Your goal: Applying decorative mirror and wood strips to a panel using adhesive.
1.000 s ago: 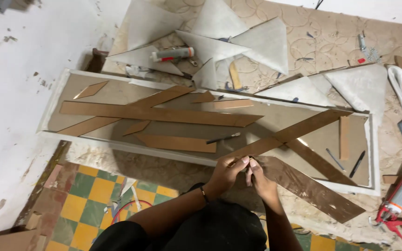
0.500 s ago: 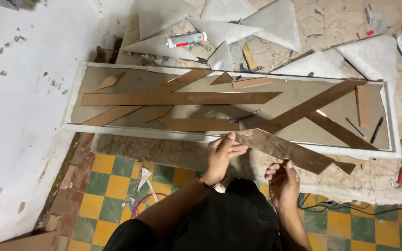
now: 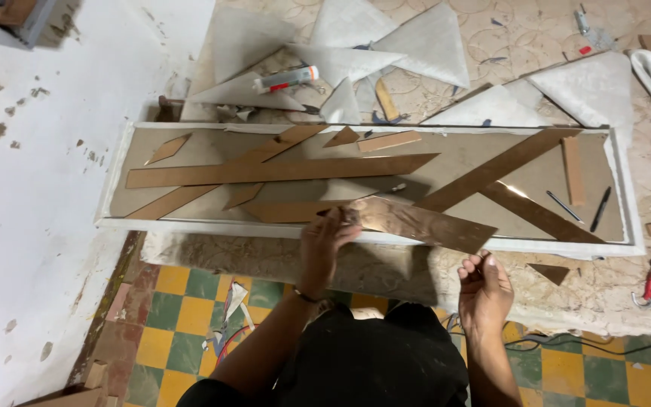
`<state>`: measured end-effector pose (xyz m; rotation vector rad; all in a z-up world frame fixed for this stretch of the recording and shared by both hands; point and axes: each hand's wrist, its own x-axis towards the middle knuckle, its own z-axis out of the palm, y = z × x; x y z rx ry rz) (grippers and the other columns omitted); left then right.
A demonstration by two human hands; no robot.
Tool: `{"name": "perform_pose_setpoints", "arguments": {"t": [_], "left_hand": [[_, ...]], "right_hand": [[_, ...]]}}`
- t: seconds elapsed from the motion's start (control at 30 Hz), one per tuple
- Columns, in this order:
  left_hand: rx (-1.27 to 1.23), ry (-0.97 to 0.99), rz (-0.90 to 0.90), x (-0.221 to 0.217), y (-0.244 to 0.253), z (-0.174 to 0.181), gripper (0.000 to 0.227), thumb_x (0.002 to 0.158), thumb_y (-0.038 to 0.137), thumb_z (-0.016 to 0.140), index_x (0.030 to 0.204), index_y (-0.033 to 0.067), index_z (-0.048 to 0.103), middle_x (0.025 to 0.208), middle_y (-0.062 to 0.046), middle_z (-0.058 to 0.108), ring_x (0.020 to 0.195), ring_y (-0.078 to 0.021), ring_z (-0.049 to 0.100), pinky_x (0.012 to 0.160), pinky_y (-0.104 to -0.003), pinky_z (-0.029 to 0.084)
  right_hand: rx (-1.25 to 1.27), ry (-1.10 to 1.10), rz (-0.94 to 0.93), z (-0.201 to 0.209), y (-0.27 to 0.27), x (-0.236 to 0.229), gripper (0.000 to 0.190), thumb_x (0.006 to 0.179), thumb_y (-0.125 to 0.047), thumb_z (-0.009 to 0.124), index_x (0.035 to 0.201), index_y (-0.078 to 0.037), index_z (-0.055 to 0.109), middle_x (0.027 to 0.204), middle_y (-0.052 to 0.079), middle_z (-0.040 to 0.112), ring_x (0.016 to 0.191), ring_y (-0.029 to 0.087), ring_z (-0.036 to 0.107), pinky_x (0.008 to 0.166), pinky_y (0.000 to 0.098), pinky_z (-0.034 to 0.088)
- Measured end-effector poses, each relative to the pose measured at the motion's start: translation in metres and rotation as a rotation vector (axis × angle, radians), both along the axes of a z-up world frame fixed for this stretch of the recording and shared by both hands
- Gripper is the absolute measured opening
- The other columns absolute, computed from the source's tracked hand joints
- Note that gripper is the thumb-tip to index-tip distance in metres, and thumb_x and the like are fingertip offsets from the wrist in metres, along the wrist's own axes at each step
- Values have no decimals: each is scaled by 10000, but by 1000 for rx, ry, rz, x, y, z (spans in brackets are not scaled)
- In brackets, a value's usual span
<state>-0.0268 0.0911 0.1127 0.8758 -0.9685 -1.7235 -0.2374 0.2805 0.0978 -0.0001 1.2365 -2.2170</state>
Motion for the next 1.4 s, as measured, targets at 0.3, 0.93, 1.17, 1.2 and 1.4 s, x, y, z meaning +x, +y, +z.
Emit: {"name": "perform_pose_setpoints", "arguments": {"t": [0.3,0.93,1.17,1.2,1.4], "left_hand": [[36,-150,0,-93,-12,-7,357,1057,263,629,901,-31,758,817,-202,748,816,-298,779,787,-483,660],[-179,-472,-555,-252,-117,24,402,1048,357,639,1268,28,711,1188,-292,714,1191,-465,647,958,-602,546],[-1046,-1187,-456,-226,-224,-166,654,858,211,770,1438,67,504,1364,-126,543,1245,-363,519,1087,-465,416],[-1069,-1129,-443,-222,-224,-168,525,889,136,717,1387,71,564,1318,-123,562,1177,-352,534,1029,-453,443],[-1036,-1080,-596,-196,-222,-135,366,1019,97,594,1380,158,605,1140,-115,621,1115,-329,617,959,-470,551]], "right_hand": [[410,978,30,10,16,-146,195,955,-20,754,1148,-24,721,1033,141,693,965,262,703,862,389,594],[1162,1493,484,-65,-72,-234,750,730,-417,806,1432,-191,669,1204,131,734,964,379,746,808,543,620],[913,1405,415,-15,-168,-242,591,734,12,849,1290,125,683,1085,232,737,802,253,698,699,328,565],[924,1434,427,-23,-178,-245,595,755,-25,845,1313,101,683,1052,213,734,824,264,694,713,350,563],[1035,1419,448,-111,-240,-228,599,792,-247,827,1376,-161,723,1266,98,703,1113,340,703,878,467,607]]}}
